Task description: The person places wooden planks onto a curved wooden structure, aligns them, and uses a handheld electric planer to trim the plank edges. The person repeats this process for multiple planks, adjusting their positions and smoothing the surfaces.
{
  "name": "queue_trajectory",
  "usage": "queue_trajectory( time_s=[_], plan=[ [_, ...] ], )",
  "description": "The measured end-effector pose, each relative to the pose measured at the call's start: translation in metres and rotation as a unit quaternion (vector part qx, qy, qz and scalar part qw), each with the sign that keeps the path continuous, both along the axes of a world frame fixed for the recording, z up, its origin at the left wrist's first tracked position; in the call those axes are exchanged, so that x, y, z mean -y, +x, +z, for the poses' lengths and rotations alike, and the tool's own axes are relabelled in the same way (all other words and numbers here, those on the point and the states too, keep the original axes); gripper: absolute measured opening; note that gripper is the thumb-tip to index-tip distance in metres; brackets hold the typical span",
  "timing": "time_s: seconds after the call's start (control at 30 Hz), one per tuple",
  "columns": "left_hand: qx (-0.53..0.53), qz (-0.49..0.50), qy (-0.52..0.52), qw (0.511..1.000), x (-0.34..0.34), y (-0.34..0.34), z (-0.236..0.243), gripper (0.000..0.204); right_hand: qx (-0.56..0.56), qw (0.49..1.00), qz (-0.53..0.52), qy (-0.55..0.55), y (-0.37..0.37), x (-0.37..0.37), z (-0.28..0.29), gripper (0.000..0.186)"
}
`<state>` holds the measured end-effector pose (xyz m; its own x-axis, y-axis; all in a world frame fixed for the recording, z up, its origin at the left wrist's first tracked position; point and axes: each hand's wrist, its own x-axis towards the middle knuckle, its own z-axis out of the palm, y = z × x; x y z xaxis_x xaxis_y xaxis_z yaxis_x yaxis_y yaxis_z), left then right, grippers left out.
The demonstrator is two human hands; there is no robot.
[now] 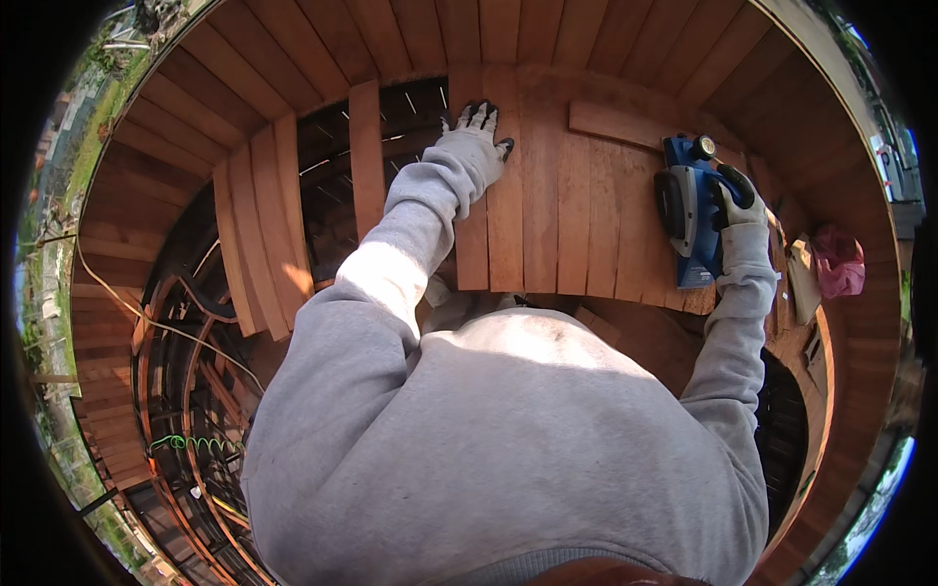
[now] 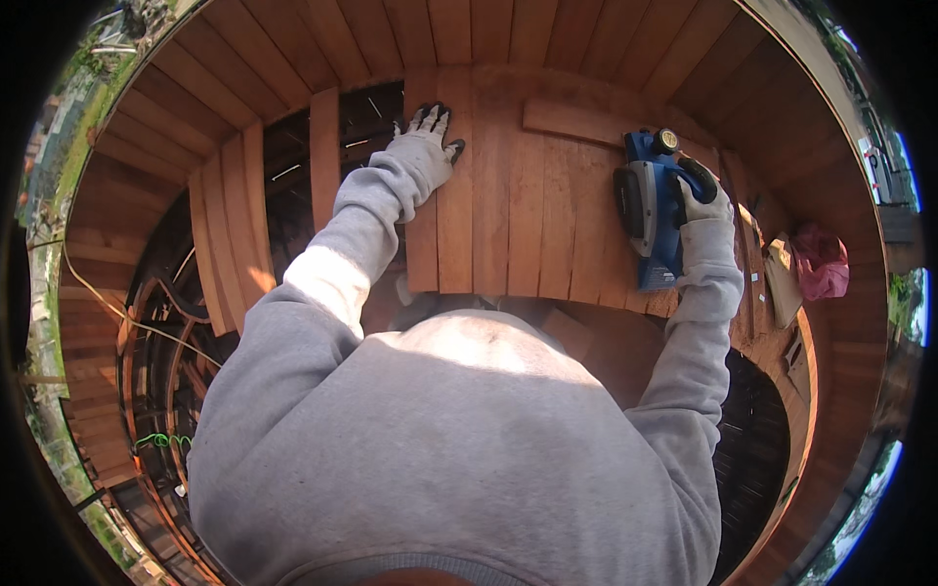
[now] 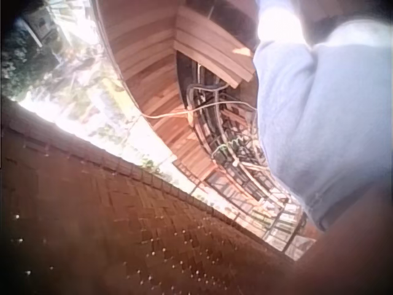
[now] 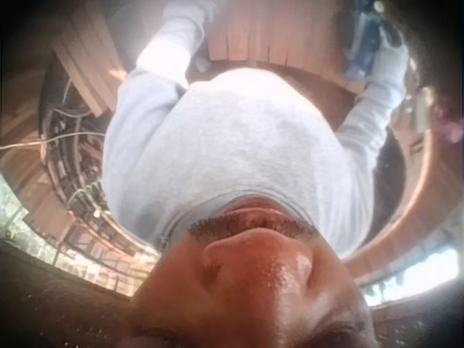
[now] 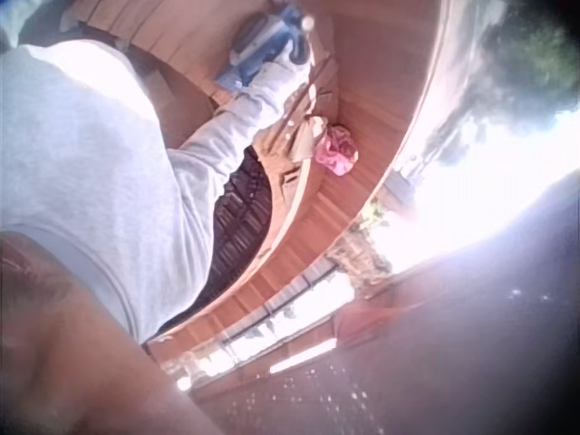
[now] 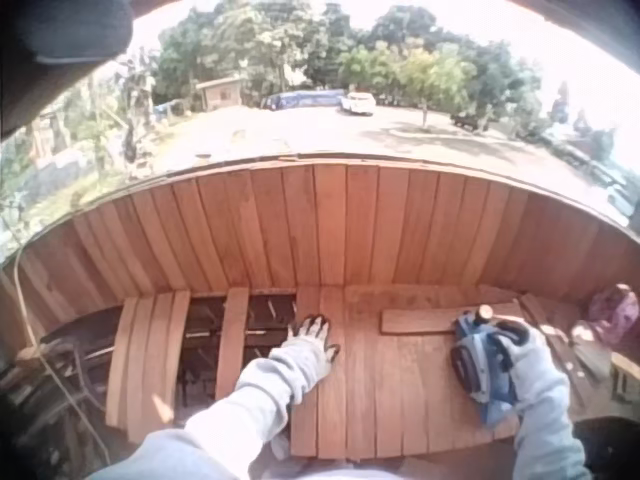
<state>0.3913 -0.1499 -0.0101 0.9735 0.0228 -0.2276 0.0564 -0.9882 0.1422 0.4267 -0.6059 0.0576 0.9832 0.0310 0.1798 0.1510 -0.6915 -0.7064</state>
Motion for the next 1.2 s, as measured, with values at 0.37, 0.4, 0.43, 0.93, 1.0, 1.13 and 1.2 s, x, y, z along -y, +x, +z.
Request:
queue_trajectory(
  time_s=[0.37, 0.4, 0.43, 0.93, 1.0, 1.13, 1.2],
  plan=[
    [0.205, 0.236, -0.401, 0.861, -0.054, -0.101, -0.035, 0.030, -0.050, 0.998, -0.014, 0.040, -0.005, -0.010, 0.007, 0.038],
    [0.195, 0.243, -0.405, 0.859, -0.046, -0.117, -0.027, 0.028, -0.061, 0.996, -0.020, 0.059, -0.009, -0.015, 0.012, 0.037],
    [0.187, 0.250, -0.409, 0.857, -0.036, -0.132, -0.011, 0.027, -0.046, 0.998, -0.013, 0.039, -0.008, -0.009, 0.007, 0.037],
    [-0.086, -0.179, -0.241, 0.950, 0.014, -0.257, -0.075, 0.040, -0.046, 0.994, 0.019, 0.093, -0.002, 0.003, 0.000, 0.035],
    [-0.101, -0.148, -0.314, 0.932, 0.016, -0.259, -0.073, 0.039, -0.052, 0.993, 0.014, 0.106, -0.003, 0.000, 0.000, 0.035],
    [-0.124, -0.093, -0.432, 0.889, 0.016, -0.261, -0.060, 0.038, -0.044, 0.994, 0.015, 0.095, -0.006, -0.003, 0.004, 0.034],
    [-0.134, -0.061, -0.493, 0.858, 0.018, -0.264, -0.055, 0.038, -0.052, 0.995, 0.006, 0.090, -0.009, -0.010, 0.010, 0.033]
  ],
)
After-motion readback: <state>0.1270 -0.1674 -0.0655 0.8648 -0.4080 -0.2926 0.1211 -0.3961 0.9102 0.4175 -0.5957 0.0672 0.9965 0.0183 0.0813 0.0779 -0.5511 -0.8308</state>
